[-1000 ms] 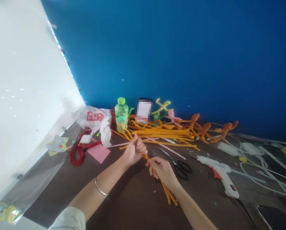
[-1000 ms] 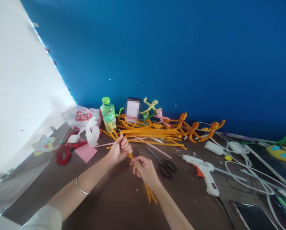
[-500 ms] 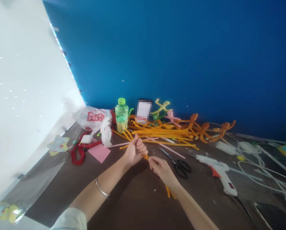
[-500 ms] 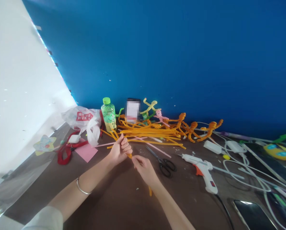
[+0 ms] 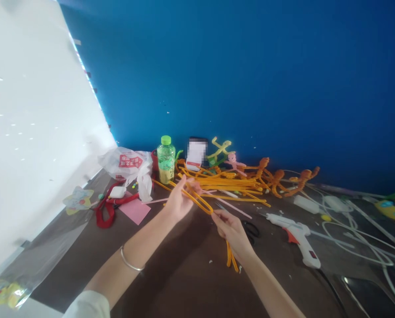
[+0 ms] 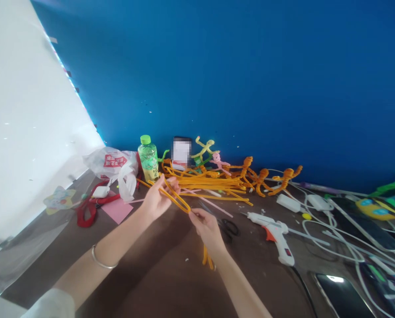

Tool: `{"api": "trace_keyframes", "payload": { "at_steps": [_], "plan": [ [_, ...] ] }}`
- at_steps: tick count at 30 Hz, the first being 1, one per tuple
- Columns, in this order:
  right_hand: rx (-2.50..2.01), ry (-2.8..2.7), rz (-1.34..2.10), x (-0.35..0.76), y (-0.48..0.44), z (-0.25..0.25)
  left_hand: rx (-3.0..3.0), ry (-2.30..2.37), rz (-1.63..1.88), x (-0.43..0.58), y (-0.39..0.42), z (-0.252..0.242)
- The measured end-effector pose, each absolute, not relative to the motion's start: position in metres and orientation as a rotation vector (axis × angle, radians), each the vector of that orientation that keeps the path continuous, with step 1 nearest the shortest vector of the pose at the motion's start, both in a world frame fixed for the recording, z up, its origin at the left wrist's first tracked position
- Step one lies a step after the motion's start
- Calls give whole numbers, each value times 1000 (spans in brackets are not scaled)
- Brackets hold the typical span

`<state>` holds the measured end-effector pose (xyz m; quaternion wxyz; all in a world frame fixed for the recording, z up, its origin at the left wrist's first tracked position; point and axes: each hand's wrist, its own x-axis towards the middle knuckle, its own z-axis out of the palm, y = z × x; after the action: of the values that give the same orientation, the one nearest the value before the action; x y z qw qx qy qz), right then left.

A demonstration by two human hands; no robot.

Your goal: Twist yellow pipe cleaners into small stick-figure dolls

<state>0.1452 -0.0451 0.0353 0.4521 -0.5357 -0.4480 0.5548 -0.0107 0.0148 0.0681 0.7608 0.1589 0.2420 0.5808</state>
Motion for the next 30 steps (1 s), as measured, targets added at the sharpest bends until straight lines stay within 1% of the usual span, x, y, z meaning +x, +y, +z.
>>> {"api": "trace_keyframes", "payload": {
  "at_steps": [2,4,6,7,8,10,12,14,17,20,24,30],
  "plan": [
    [-1313,-1039,1363,149,-44,34,560,751,1427,-26,15,81],
    [-1300,-991,1370,152,-42,34,940,987,1666,-40,7,92],
    [-1292,-979,1382,152,-42,36,1503,1248,1870,-47,-7,99],
    [-1288,-988,1392,151,-43,37,1851,1307,1872,-46,-15,101],
    [-1282,-1003,1405,149,-44,39,2234,1274,1762,-44,-23,101],
    [-1264,-1033,1431,145,-46,42,2835,1078,1203,-34,-34,98],
    [-1247,-1055,1451,141,-47,44,3090,999,801,-24,-38,90],
    [-1247,-1077,1461,139,-49,46,3171,971,584,-20,-35,80],
    [-1269,-1144,1433,138,-50,50,3088,1048,462,-25,-28,69],
    [-1326,-1330,1272,140,-49,56,3004,1033,446,-36,-23,67],
    [-1346,-1561,1023,142,-44,64,3098,890,415,-46,-17,73],
    [-1333,-1762,886,144,-36,70,3232,699,520,-53,-7,81]
  ]
}}
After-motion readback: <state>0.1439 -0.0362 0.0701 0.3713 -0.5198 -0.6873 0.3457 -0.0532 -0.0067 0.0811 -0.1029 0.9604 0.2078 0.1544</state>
